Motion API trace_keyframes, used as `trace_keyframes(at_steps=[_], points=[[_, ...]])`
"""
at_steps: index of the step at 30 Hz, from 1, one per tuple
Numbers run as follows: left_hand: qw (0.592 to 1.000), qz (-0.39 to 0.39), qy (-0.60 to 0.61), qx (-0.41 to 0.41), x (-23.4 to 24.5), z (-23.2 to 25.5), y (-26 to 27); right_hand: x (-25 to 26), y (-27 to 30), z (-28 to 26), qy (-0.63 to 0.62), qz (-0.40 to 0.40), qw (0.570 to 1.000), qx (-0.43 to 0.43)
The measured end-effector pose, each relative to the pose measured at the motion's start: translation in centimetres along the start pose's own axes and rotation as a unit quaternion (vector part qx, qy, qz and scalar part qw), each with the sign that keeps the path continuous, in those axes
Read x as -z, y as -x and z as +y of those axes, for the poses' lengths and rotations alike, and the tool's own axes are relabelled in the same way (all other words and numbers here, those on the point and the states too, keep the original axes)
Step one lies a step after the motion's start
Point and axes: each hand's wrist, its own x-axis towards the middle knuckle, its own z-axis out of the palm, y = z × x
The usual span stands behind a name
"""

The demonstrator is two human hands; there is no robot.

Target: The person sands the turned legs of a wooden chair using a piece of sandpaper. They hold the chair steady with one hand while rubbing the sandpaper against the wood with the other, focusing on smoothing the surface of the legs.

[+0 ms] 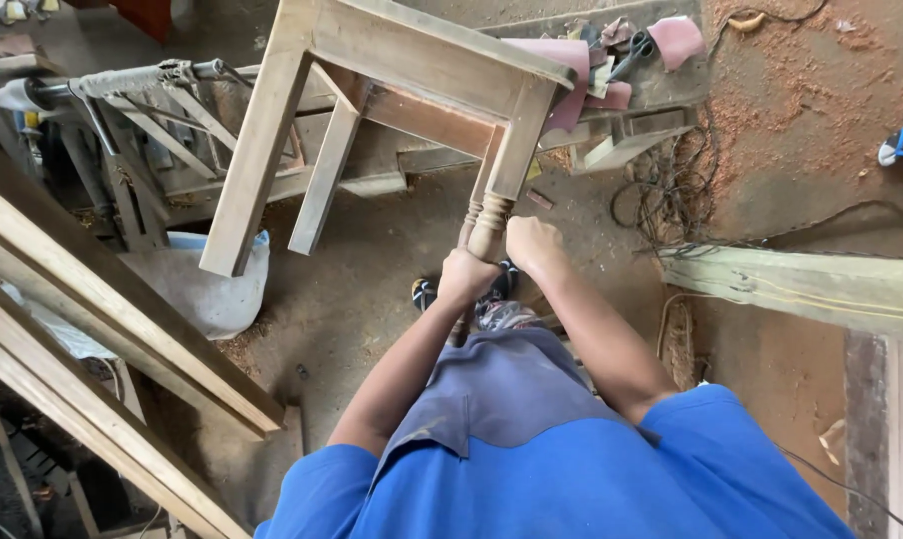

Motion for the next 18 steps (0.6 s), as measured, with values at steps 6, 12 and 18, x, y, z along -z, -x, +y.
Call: trace_keyframes(at_steps=[6, 12, 18], points=[[1.000, 0.011, 0.015, 0.002, 4.5, 5.0, 6.8, -2.6, -4.1, 2.8, 0.034, 0.055, 0.998, -0.005], [1.000, 0.010, -0.002, -0.007, -0.2, -0.3, -0.3, 2.8, 2.6, 0.1, 0.060, 0.056, 0.995, 0.055], [0.999, 0.024, 0.005, -0.026, -0.2, -0.5, -0.4, 9.9, 4.9, 0.0, -0.040, 0.085, 0.989, 0.117]])
